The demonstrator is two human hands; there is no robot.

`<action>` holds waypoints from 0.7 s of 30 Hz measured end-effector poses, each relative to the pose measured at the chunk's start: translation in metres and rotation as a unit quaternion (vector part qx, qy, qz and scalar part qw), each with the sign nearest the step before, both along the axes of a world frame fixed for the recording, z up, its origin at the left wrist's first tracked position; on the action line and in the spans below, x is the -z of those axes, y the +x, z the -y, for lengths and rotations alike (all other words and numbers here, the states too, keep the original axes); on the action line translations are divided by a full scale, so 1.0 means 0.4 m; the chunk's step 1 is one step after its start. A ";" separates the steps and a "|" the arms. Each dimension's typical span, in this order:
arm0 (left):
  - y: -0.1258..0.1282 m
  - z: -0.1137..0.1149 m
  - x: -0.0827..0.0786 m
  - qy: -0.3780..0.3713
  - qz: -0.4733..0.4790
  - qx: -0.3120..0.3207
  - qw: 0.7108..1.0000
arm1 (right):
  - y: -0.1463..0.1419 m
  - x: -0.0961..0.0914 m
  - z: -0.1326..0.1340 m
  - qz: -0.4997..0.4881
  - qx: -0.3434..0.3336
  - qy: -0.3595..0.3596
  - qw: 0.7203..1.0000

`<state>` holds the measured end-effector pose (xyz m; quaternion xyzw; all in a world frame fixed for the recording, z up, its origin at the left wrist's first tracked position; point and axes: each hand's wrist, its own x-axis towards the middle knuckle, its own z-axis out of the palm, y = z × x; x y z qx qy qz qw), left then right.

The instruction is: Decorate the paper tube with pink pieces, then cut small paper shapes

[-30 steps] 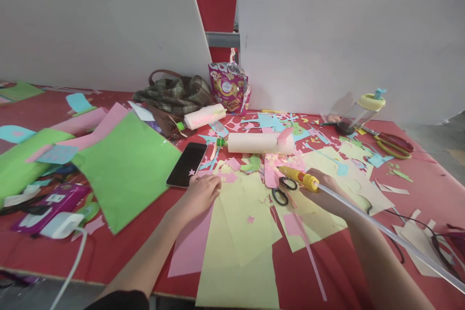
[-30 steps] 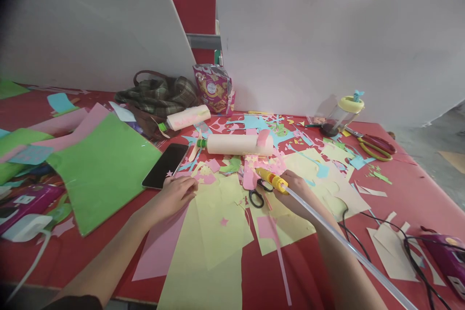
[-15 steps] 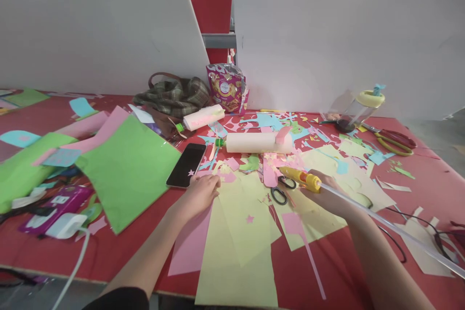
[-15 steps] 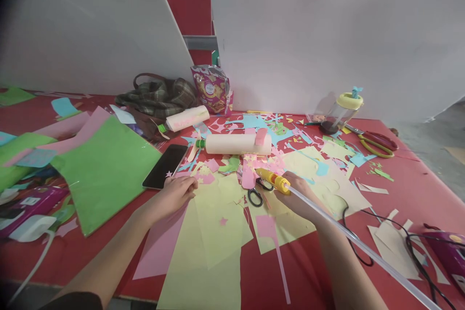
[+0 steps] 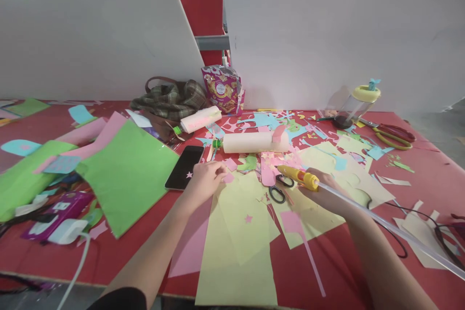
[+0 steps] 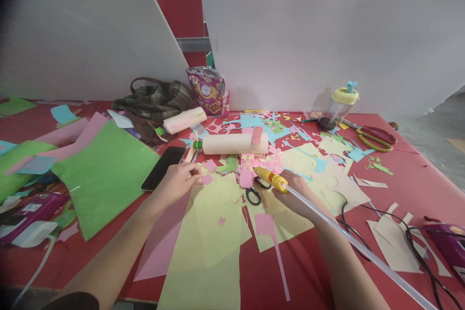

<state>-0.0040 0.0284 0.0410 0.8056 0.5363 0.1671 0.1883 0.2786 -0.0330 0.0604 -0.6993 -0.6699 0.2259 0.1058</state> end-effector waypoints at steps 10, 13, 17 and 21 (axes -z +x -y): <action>0.198 -0.058 0.039 -0.100 0.148 0.016 0.984 | 0.008 0.009 0.005 -0.009 0.016 0.022 1.000; 0.223 -0.066 0.059 -0.103 0.155 0.013 0.982 | 0.007 0.007 0.003 -0.004 0.022 0.017 1.000; 0.237 -0.070 0.086 -0.094 0.154 0.002 0.984 | 0.007 0.007 0.002 -0.002 0.021 0.018 1.000; 0.240 -0.070 0.104 -0.078 0.144 0.008 0.986 | 0.007 0.007 0.003 -0.004 0.021 0.016 1.000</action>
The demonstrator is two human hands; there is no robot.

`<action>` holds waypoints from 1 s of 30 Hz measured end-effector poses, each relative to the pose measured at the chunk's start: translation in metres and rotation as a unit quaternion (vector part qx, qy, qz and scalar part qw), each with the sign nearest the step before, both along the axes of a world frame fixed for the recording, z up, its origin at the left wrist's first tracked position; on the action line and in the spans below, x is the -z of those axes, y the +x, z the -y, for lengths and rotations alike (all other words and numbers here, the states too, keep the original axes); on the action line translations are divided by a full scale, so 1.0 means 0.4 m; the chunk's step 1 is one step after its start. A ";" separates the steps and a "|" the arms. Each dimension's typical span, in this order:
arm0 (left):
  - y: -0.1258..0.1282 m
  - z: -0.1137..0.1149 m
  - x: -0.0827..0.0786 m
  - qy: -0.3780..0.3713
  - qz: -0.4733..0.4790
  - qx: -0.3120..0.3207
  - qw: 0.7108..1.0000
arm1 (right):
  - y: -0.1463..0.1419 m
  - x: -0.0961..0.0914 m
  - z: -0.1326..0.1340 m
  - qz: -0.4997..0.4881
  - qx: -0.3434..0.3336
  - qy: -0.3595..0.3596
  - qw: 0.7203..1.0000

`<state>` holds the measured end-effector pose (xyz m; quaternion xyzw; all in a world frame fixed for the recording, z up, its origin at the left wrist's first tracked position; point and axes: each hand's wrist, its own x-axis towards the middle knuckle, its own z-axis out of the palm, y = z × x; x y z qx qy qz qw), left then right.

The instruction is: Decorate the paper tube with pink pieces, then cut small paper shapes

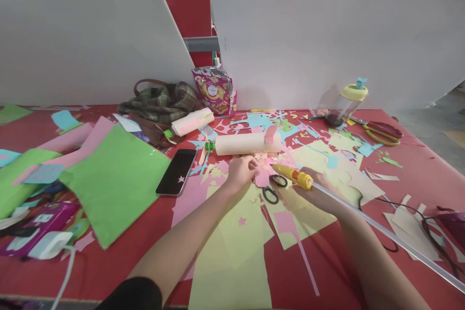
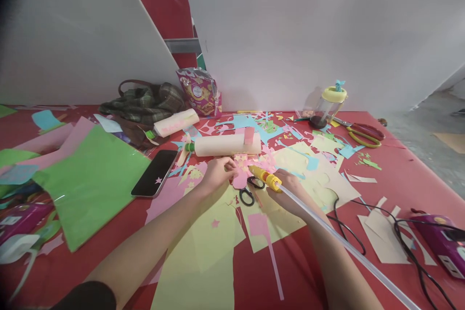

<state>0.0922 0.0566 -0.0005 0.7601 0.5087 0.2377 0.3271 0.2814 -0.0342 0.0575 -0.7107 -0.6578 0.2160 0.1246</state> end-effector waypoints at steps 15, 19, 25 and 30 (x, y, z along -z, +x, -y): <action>0.000 -0.001 -0.004 0.104 -0.075 0.014 0.992 | 0.000 -0.001 0.001 0.000 -0.003 0.000 1.000; -0.023 -0.003 -0.005 0.144 -0.088 0.015 0.985 | 0.004 0.002 0.003 -0.015 -0.015 0.009 1.000; -0.044 0.017 -0.009 0.184 -0.136 0.087 0.970 | 0.005 0.005 0.000 -0.012 -0.010 0.008 1.000; -0.044 0.028 -0.002 0.214 -0.189 0.121 0.951 | 0.002 0.005 -0.001 -0.004 -0.008 0.003 1.000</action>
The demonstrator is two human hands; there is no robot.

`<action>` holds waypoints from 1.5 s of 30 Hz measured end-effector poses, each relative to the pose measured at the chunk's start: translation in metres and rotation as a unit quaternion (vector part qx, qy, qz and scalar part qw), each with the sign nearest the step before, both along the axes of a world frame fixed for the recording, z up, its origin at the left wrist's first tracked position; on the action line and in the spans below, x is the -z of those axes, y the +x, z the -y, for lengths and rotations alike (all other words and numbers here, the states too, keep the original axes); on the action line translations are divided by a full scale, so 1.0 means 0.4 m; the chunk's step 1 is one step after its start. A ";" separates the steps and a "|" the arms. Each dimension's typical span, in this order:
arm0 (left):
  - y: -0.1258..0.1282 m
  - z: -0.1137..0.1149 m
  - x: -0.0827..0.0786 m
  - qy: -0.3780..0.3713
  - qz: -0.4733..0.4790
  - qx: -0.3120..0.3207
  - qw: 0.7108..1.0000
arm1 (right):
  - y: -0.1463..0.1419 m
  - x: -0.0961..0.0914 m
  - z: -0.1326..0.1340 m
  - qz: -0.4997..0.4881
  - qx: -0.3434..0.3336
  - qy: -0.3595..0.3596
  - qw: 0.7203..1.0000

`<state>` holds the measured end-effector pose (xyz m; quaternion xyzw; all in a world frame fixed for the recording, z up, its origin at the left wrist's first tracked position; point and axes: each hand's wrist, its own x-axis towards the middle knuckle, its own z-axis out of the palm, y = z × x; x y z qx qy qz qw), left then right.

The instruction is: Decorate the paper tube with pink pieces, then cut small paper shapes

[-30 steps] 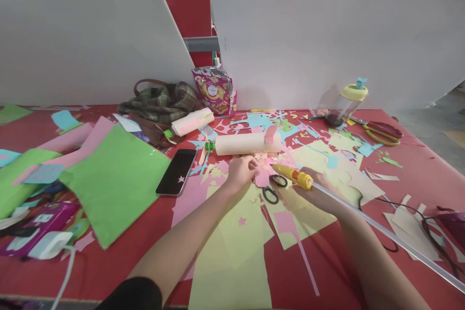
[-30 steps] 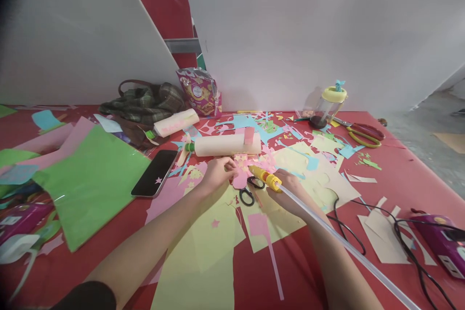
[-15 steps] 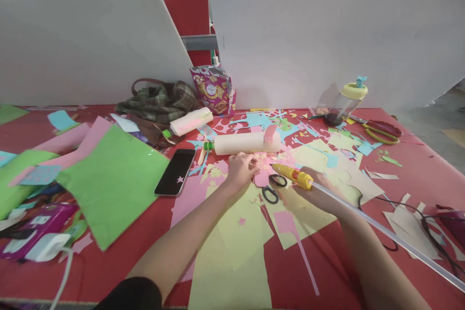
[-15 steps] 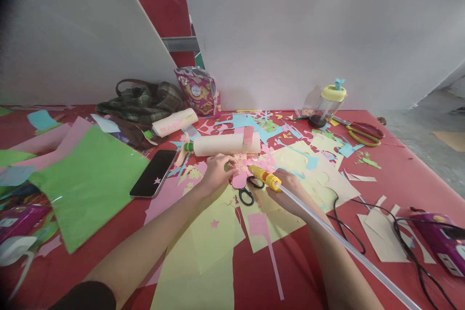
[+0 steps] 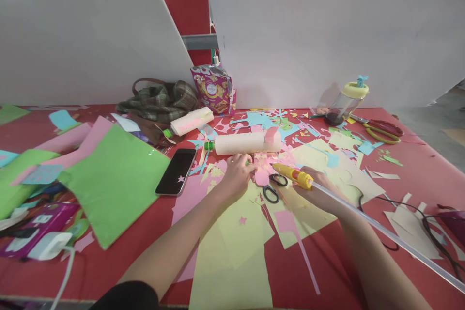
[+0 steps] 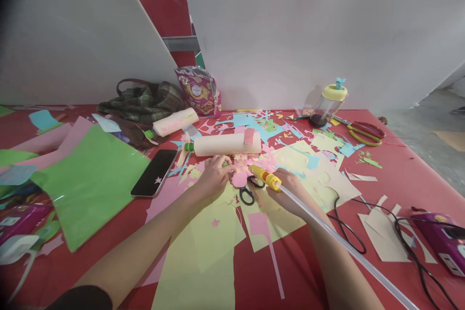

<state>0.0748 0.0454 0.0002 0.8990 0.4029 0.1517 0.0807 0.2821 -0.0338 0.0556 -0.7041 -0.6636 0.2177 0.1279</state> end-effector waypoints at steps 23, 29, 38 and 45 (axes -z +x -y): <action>-0.164 0.055 -0.027 0.051 -0.002 -0.142 0.989 | -0.021 -0.035 -0.016 0.014 -0.056 -0.080 0.995; -0.231 0.063 -0.007 0.066 0.019 -0.236 0.969 | -0.016 -0.028 -0.026 0.000 -0.050 -0.110 0.993; -0.248 0.075 -0.001 0.055 0.023 -0.290 0.955 | -0.013 -0.021 -0.036 -0.011 -0.041 -0.125 0.991; -0.242 0.082 0.005 0.039 0.026 -0.289 0.956 | -0.024 -0.030 -0.041 0.003 -0.040 -0.140 0.989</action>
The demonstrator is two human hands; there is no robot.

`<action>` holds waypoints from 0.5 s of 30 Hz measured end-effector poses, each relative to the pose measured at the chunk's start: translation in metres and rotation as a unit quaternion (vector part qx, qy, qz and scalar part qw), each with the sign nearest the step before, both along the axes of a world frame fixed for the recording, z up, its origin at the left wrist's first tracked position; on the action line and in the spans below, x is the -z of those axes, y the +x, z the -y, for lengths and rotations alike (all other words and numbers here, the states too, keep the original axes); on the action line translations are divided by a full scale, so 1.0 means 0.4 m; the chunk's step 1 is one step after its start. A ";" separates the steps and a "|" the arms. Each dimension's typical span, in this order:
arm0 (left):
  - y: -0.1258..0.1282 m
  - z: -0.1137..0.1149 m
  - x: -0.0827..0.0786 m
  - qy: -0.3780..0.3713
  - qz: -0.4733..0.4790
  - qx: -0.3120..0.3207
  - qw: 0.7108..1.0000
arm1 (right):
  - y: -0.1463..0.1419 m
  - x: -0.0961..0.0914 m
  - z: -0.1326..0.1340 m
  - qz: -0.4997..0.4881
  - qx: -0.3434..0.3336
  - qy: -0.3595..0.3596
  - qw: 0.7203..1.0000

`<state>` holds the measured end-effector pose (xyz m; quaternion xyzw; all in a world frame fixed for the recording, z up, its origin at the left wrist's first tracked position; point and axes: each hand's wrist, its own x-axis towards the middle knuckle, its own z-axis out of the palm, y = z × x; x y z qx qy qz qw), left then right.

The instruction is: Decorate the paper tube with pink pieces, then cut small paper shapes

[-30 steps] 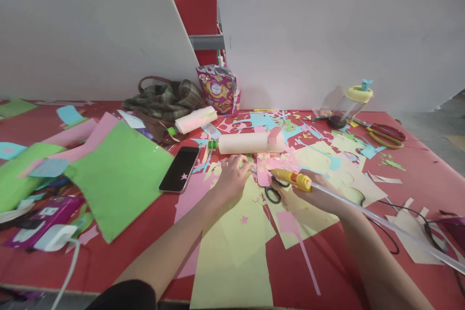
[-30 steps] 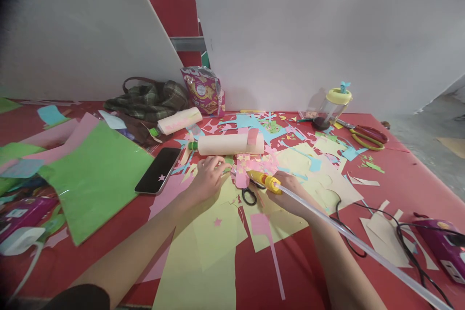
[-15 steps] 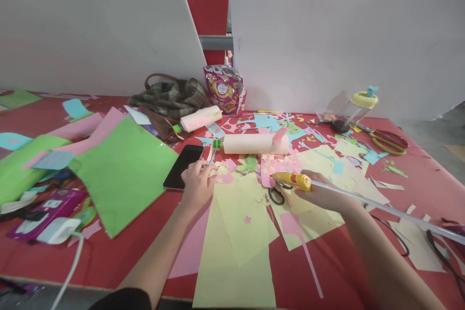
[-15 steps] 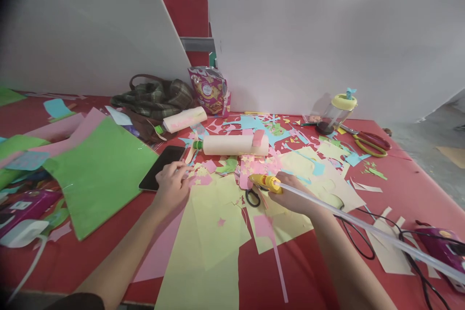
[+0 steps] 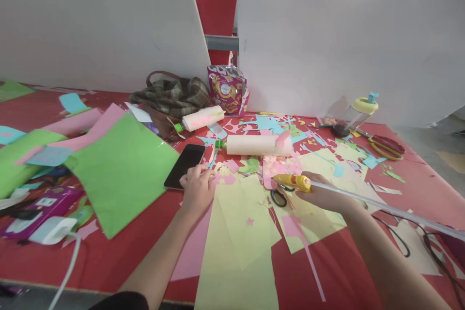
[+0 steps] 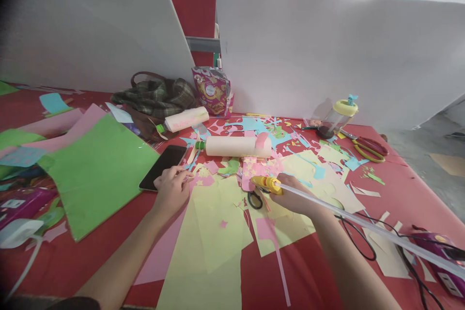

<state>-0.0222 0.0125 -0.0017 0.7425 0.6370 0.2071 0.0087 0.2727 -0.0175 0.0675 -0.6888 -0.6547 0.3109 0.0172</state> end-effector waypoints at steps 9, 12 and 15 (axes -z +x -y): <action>-0.003 0.001 0.004 -0.011 -0.002 -0.002 1.000 | -0.019 -0.021 0.008 0.013 -0.020 0.023 0.999; -0.003 0.002 0.006 -0.011 -0.007 0.008 1.000 | -0.019 -0.030 0.017 0.029 -0.037 0.036 0.998; -0.002 0.004 0.011 -0.012 -0.012 0.024 1.000 | -0.012 -0.035 0.025 0.041 -0.048 0.041 0.997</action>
